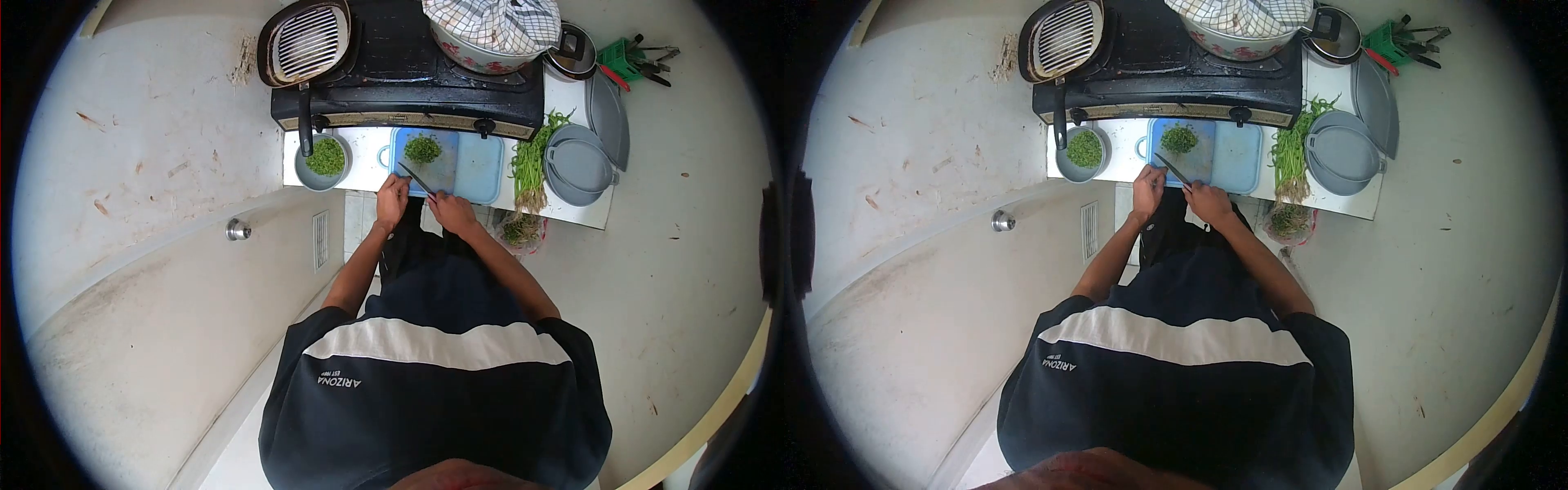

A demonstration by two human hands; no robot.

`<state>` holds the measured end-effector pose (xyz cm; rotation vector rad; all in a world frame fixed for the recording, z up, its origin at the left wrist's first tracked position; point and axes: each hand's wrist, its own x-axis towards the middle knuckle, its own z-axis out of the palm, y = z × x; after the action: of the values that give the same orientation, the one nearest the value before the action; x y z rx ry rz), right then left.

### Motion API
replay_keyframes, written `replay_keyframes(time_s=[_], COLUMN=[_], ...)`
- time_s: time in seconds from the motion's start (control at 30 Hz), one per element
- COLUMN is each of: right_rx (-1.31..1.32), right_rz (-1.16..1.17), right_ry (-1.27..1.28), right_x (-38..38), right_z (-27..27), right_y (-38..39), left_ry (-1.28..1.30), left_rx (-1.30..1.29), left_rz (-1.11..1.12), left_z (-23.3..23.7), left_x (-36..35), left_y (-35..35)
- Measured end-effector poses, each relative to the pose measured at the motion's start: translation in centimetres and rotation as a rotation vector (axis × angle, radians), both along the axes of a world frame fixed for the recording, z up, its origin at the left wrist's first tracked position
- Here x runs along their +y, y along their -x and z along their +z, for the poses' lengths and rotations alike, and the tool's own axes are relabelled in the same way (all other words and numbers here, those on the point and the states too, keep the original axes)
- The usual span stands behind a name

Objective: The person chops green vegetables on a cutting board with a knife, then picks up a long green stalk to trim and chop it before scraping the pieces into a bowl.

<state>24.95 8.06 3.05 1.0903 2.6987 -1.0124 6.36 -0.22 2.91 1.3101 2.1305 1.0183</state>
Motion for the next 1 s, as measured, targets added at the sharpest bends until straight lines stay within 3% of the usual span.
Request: replay_keyframes(time_s=[1.0], right_rx=[0.003], right_rz=[0.044], right_ry=[0.018], right_x=[0.3], right_z=[-1.1], right_y=[-0.3], left_ry=[0.024], left_rx=[-0.030], left_rz=[0.001], left_z=[0.5], left_x=[0.4], left_y=[0.1])
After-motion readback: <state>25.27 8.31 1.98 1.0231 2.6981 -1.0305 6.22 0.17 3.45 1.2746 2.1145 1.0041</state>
